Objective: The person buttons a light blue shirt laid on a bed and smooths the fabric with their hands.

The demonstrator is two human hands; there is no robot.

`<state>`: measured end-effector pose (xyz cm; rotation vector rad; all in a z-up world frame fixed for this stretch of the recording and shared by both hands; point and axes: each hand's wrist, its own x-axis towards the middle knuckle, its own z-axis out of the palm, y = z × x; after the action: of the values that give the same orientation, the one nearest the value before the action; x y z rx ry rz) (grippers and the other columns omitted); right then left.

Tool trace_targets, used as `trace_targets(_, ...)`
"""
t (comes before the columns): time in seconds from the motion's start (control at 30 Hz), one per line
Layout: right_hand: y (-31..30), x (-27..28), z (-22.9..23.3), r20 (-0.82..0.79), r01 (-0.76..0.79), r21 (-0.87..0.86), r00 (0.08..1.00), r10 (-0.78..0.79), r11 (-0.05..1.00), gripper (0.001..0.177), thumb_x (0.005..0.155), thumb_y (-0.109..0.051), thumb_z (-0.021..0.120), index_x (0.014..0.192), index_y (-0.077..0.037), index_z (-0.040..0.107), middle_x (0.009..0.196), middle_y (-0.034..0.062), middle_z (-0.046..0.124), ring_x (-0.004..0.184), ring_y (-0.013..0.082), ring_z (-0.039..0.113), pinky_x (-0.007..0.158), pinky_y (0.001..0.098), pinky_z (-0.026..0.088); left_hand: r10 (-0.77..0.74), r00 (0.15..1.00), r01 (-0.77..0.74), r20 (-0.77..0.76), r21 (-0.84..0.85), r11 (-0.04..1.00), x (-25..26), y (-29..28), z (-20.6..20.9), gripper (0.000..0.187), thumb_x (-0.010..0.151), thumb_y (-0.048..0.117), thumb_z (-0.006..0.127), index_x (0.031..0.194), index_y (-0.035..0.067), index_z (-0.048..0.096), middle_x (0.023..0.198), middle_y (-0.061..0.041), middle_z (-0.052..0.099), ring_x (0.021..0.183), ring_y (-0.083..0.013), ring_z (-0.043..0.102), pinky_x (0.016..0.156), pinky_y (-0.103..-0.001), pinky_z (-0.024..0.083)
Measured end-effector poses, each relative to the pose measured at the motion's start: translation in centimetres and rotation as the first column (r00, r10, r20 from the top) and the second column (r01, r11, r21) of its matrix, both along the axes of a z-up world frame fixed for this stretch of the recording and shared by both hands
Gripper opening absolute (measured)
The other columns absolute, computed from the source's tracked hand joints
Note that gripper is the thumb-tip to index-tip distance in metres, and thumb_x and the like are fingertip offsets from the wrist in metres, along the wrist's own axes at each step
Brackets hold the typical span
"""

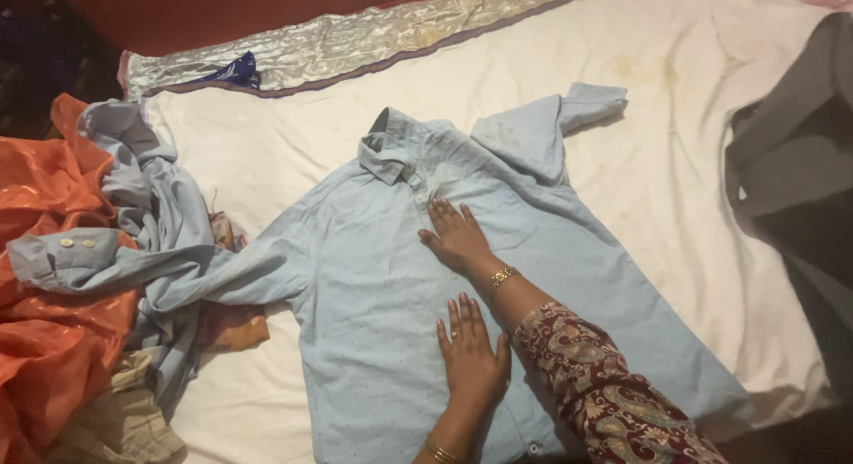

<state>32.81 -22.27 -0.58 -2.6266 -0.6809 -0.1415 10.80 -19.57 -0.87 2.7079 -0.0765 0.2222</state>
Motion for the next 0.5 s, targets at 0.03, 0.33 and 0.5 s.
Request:
trace_targets(0.03,0.2,0.6,0.1,0.002,-0.003,0.002,1.0,0.003,1.0,0.074,0.104,-0.054,0.03,0.158,-0.004,0.029,0.167,0.0113,0.027,0.155,0.0229,0.017,0.124,0.046,0.007,-0.005,1.0,0.004,-0.019,-0.012,1.0,0.1,0.0,0.1,0.08,0.099,0.044,0.046,0.154,-0.009,0.023,0.166,-0.023,0.016,0.155,-0.037,0.005,0.12,-0.055,-0.001)
trace_targets(0.33,2.2,5.3,-0.9,-0.018,0.033,-0.033,0.999,-0.033,0.999,0.075,0.103,-0.057,0.026,0.16,-0.008,0.026,0.169,0.0077,0.021,0.156,0.0196,0.012,0.125,0.0457,0.003,-0.027,0.996,0.021,-0.083,-0.075,0.997,0.4,0.4,0.7,0.078,0.101,0.048,0.041,0.155,-0.007,0.025,0.167,-0.022,0.016,0.156,-0.0356,0.005,0.119,-0.057,-0.003)
trace_targets(0.5,1.6,4.2,-1.3,0.012,0.067,-0.055,0.998,-0.066,0.996,0.074,0.104,-0.058,0.026,0.16,-0.01,0.026,0.17,0.0073,0.02,0.158,0.0198,0.011,0.126,0.0462,0.003,-0.021,1.0,0.021,-0.002,-0.064,0.998,0.0,0.4,0.8,0.078,0.101,0.048,0.042,0.155,-0.006,0.029,0.167,-0.022,0.021,0.157,-0.0356,0.009,0.121,-0.056,0.0)
